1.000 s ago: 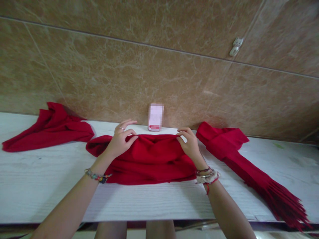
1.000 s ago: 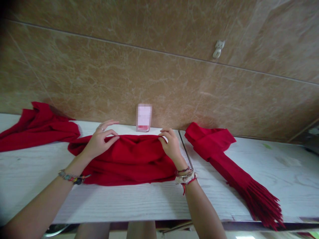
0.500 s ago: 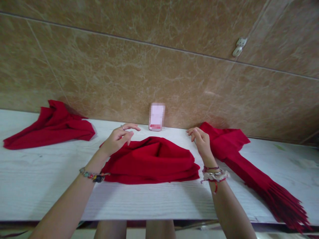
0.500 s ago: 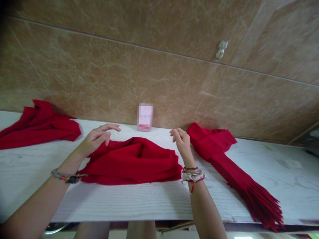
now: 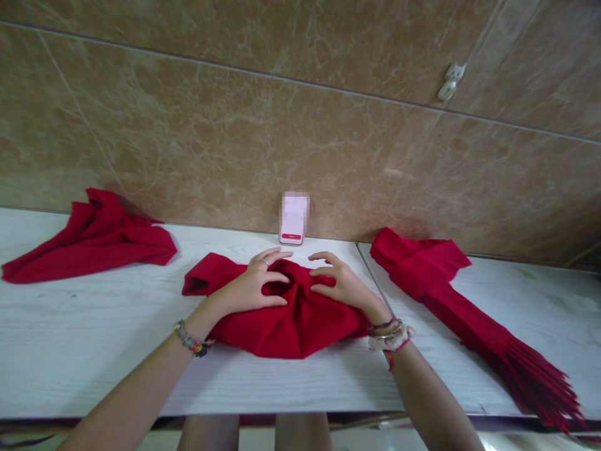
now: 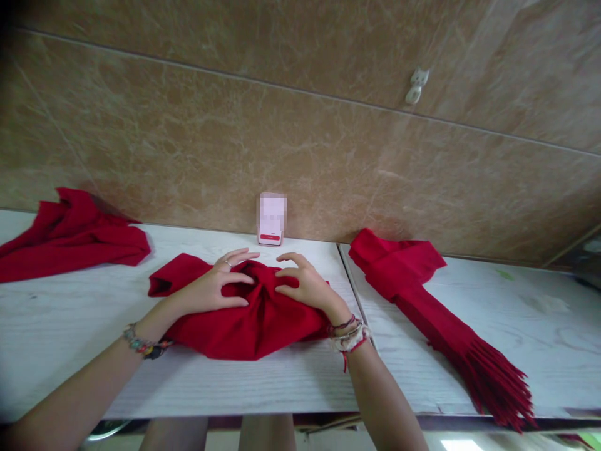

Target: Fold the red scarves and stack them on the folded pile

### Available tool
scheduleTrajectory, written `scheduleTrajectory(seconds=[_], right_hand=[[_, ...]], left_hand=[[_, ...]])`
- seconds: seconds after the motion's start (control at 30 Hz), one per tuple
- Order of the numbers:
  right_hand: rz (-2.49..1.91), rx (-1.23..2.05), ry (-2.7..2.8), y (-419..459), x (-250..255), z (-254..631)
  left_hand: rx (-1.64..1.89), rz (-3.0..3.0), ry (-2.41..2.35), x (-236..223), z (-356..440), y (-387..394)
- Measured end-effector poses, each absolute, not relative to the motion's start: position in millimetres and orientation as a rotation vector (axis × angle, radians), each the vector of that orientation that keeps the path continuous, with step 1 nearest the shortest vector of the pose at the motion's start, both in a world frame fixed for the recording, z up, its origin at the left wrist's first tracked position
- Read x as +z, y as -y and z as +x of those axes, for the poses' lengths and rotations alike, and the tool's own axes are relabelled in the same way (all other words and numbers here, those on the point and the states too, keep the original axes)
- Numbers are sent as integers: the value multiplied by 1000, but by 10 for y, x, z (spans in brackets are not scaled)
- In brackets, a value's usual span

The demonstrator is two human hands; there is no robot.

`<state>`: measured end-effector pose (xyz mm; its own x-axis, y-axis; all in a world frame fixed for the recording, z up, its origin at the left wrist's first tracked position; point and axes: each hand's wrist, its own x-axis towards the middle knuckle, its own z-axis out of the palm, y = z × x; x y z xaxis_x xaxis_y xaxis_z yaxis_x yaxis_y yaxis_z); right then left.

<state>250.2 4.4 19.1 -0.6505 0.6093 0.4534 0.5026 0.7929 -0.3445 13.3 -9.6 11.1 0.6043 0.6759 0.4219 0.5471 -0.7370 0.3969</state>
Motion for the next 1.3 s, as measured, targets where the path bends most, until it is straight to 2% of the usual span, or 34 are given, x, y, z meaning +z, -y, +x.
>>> scheduleTrajectory(seconds=[0.5, 0.73, 0.87, 0.93, 1.07, 1.3], right_hand=[[-761, 74, 2174, -89, 123, 2473], [-951, -90, 1721, -222, 192, 2681], [-1076, -83, 1455, -280, 192, 2767], [-1080, 17, 1507, -287, 195, 2786], [-1024, 245, 1820, -290, 214, 2815], [-1057, -177, 1766, -247, 178, 2723]], left_hand=[[1137, 2755, -1179, 95, 286, 170], [1751, 2488, -1669, 298, -69, 41], [2031, 2249, -1732, 345, -180, 34], [1940, 2271, -1592, 351, -191, 51], [1430, 2406, -1134, 343, -205, 48], [1324, 2350, -1326, 214, -120, -75]])
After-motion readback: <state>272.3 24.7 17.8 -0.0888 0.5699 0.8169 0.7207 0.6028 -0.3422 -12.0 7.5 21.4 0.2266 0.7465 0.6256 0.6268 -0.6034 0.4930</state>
